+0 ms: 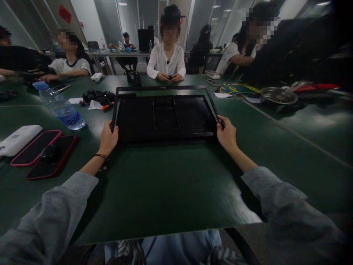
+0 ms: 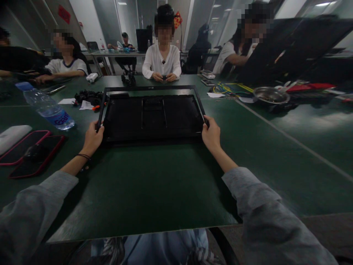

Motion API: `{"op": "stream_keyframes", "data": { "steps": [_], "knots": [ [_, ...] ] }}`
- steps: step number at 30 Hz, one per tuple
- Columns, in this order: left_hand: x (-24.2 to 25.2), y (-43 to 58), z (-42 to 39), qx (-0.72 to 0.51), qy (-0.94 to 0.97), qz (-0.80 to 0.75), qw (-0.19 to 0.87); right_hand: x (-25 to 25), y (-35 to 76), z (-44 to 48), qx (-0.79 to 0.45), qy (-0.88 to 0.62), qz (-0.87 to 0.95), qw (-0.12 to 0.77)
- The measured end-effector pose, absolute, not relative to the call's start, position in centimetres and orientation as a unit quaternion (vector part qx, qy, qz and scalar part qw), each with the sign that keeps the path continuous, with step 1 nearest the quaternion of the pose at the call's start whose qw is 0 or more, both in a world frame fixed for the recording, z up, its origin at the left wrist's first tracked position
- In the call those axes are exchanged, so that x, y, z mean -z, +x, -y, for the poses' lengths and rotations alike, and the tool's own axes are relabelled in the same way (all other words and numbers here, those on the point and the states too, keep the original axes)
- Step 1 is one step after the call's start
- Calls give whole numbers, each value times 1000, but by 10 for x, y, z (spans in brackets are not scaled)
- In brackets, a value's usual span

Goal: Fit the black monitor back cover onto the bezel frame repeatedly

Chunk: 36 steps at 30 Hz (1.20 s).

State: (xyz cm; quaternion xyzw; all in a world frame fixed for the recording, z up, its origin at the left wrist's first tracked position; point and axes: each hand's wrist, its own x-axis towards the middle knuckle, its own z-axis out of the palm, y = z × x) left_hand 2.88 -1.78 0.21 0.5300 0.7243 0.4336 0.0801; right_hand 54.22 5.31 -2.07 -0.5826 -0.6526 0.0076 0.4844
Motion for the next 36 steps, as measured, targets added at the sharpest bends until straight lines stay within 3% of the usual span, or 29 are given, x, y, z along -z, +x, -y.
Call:
{"op": "stream_keyframes", "data": {
  "steps": [36],
  "knots": [
    [16, 17, 9, -439, 536, -711, 120, 9, 534, -40, 5, -583, 667, 464]
  ]
}}
